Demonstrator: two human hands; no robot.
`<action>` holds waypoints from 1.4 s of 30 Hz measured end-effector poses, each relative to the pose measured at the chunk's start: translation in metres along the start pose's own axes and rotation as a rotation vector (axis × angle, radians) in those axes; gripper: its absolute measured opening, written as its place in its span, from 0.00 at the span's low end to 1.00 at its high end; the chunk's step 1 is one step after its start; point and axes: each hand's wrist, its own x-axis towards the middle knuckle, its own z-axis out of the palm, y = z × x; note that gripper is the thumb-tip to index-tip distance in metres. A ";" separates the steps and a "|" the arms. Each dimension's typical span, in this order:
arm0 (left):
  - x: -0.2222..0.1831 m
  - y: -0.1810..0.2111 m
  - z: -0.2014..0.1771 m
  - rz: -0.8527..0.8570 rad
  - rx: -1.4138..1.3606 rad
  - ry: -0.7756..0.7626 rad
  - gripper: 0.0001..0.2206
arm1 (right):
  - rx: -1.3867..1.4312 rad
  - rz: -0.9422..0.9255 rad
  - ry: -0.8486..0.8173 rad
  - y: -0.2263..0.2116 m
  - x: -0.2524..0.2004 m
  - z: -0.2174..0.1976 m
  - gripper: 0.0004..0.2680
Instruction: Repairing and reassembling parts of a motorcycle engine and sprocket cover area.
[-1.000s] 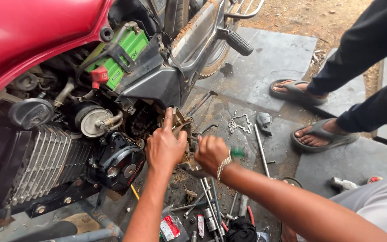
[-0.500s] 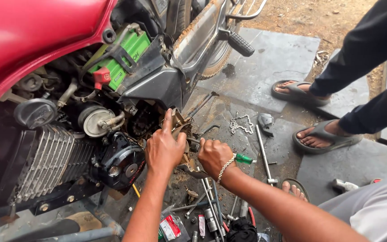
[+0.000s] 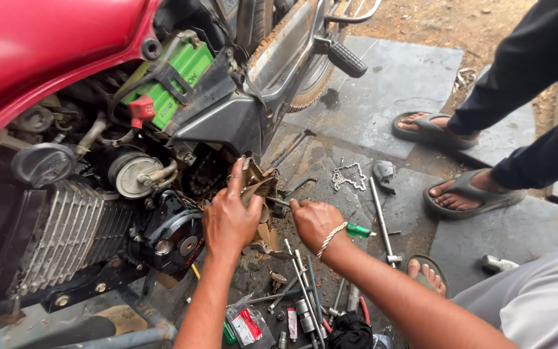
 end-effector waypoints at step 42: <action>0.005 -0.029 0.011 -0.070 -0.217 0.056 0.35 | 0.357 0.027 0.181 -0.016 0.002 0.015 0.08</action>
